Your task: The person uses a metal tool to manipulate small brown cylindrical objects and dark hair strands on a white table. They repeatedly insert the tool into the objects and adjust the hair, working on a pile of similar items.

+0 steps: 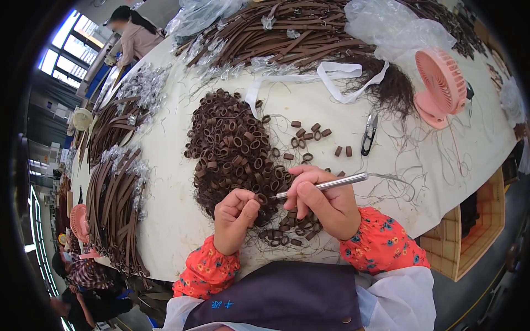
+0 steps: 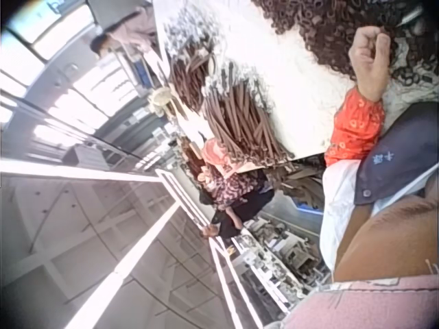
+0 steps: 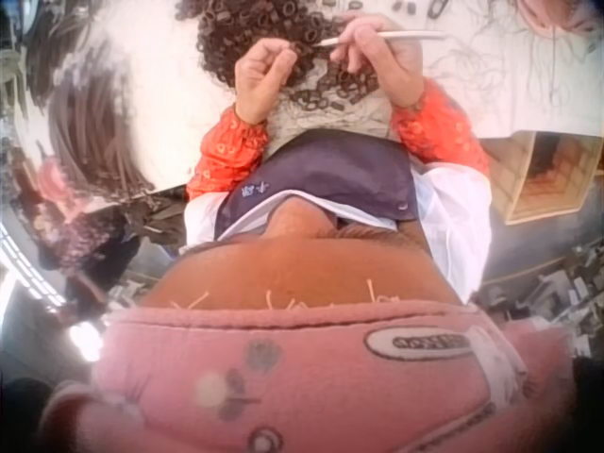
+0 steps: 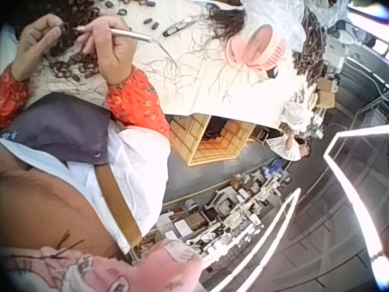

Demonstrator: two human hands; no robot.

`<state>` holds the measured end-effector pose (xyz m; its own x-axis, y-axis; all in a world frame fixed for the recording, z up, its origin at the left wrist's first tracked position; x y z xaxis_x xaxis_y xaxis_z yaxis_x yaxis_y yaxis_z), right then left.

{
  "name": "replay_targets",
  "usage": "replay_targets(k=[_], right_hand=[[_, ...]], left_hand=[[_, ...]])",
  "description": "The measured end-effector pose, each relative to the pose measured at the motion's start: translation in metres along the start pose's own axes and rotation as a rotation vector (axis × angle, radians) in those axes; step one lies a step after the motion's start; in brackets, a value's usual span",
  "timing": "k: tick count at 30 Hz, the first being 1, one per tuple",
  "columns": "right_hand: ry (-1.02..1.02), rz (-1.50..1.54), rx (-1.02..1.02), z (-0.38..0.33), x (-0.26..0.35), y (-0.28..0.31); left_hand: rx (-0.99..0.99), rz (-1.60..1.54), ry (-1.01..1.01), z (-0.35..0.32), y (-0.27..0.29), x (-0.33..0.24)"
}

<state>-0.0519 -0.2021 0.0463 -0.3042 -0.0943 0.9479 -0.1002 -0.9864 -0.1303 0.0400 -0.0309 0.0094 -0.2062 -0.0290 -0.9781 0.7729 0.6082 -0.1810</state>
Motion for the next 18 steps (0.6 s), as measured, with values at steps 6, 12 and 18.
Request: replay_targets(k=[6, 12, 18], right_hand=[[-0.014, -0.06, 0.04, -0.0017, -0.0054, -0.0026], [0.008, -0.083, 0.069, -0.0012, -0.0074, -0.0058], [0.02, -0.053, 0.043, -0.0015, -0.0078, -0.0068]], left_hand=[[0.009, 0.01, -0.016, 0.0006, -0.0021, -0.0004], [0.02, 0.036, -0.009, -0.0006, -0.0032, -0.001], [0.019, 0.012, -0.002, -0.0006, -0.0033, -0.0008]])
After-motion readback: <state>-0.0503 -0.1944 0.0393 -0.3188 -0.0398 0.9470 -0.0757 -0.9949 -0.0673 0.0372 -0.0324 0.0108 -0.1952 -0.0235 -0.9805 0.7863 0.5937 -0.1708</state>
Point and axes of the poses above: each hand's wrist, its own z-axis towards the middle knuckle, its own y-axis out of the back of the hand, x = y × z, the point moved 5 cm from there along z, towards the middle knuckle, and after that the axes turned 7 degrees about x, right-handed, at the moved point
